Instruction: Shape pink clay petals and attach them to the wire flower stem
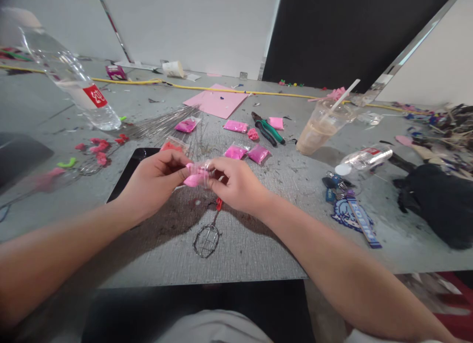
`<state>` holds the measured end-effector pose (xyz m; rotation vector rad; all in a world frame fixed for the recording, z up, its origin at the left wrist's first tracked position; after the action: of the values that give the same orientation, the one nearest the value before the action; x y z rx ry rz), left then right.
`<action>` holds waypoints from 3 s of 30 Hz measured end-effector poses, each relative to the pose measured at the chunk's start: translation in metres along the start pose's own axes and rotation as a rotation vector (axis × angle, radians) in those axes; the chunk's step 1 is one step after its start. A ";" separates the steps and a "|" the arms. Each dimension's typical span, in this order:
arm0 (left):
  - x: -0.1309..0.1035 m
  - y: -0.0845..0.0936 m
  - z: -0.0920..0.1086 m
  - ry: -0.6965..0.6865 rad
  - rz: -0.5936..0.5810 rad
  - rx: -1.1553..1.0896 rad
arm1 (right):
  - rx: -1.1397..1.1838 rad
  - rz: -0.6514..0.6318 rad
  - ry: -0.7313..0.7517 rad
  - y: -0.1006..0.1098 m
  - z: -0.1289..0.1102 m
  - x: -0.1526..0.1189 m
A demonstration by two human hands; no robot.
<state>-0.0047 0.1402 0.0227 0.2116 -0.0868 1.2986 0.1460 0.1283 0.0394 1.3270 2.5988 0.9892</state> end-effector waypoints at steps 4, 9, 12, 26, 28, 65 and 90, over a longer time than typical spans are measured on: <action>0.000 -0.016 -0.017 0.153 -0.122 -0.409 | -0.072 0.033 -0.013 0.007 0.001 -0.001; -0.003 -0.024 -0.020 0.208 -0.177 -0.464 | -0.239 0.121 0.118 0.020 -0.011 -0.003; -0.001 -0.016 -0.020 0.165 -0.106 -0.426 | -0.281 0.122 0.218 0.020 -0.021 -0.005; -0.002 -0.023 -0.023 0.208 -0.278 -0.236 | -0.364 0.024 0.278 0.011 -0.019 -0.004; -0.003 -0.022 -0.022 0.196 -0.262 -0.195 | -0.418 0.000 0.284 0.006 -0.024 -0.006; 0.001 -0.018 -0.022 0.175 -0.183 -0.237 | 0.814 0.044 -0.413 0.015 0.034 -0.007; -0.004 -0.018 -0.013 0.129 -0.193 0.014 | 0.253 -0.005 -0.452 0.017 0.026 -0.012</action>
<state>0.0105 0.1341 0.0077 0.1445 0.0515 1.1183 0.1739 0.1401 0.0258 1.3947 2.4207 0.3099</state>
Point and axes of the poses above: each hand's wrist, its own x-axis towards the middle knuckle, its own y-axis out of the back of the hand, z = x × y, the point moved 9 cm from there along x, towards the middle knuckle, and after that the axes turned 9 degrees about -z, right-handed, at the moved point
